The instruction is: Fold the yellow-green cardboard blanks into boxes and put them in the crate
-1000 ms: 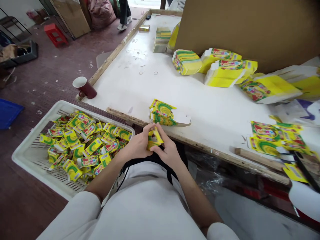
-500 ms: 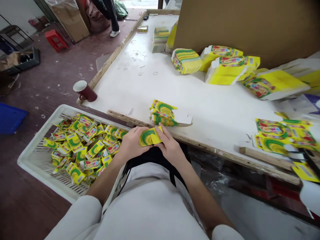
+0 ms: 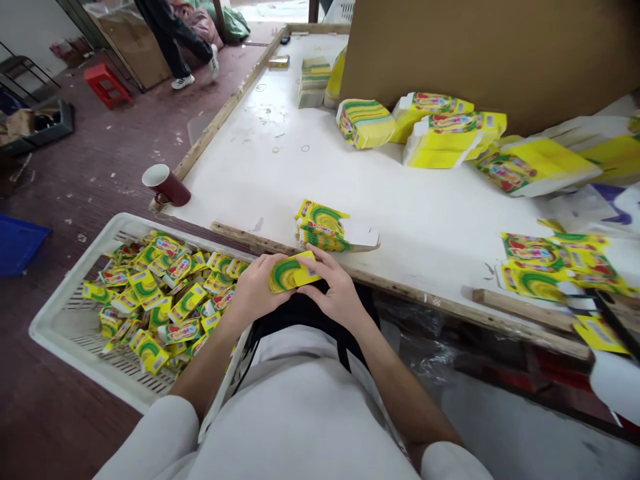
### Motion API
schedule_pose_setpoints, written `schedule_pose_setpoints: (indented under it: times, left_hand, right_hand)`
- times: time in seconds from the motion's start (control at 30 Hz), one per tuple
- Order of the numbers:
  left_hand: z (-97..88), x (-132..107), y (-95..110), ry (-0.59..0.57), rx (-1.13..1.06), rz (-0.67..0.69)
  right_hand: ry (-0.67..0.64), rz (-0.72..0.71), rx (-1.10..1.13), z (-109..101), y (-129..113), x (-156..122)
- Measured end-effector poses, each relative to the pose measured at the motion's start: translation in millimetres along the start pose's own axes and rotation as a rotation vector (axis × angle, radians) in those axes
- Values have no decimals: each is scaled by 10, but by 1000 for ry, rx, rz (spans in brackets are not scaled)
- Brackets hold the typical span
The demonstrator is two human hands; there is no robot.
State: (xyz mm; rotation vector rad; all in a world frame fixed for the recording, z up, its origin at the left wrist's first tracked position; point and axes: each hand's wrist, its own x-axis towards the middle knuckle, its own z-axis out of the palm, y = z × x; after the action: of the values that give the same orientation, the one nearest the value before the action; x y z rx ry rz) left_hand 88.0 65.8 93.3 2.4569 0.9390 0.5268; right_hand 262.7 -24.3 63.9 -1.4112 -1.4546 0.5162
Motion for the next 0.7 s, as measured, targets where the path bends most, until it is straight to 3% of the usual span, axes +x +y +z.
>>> schedule_pose_setpoints:
  times: [0.07,0.2,0.27,0.33,0.43,0.57,0.63,0.7]
  left_hand:
    - [-139,-84,-173,5,50,-95]
    - [-472,-385,-741,30,320,-318]
    - [-575,-554,-979,68,430,-438]
    - [-585,-671,-1085,91,381,-482]
    - [-413,-664,-985,84,106,-420]
    - [5,-341,-561,21,-416,-273]
    - [199,-131,-305,17,-763,-194]
    - [333,61,-59,143,-1082,-155]
  right_hand:
    - [28,-10,-70,-76,26,118]
    - [272,65,-409,-252,338,357]
    - [248,121,-544,-283,537,423]
    - [201,122,-605,-281,681,454]
    - [225,88,-619,-270,725,468]
    - [341,98,-431,-220,479,415]
    - [303,102,-220,-122,281,338]
    - [158,82,13,18,80,238]
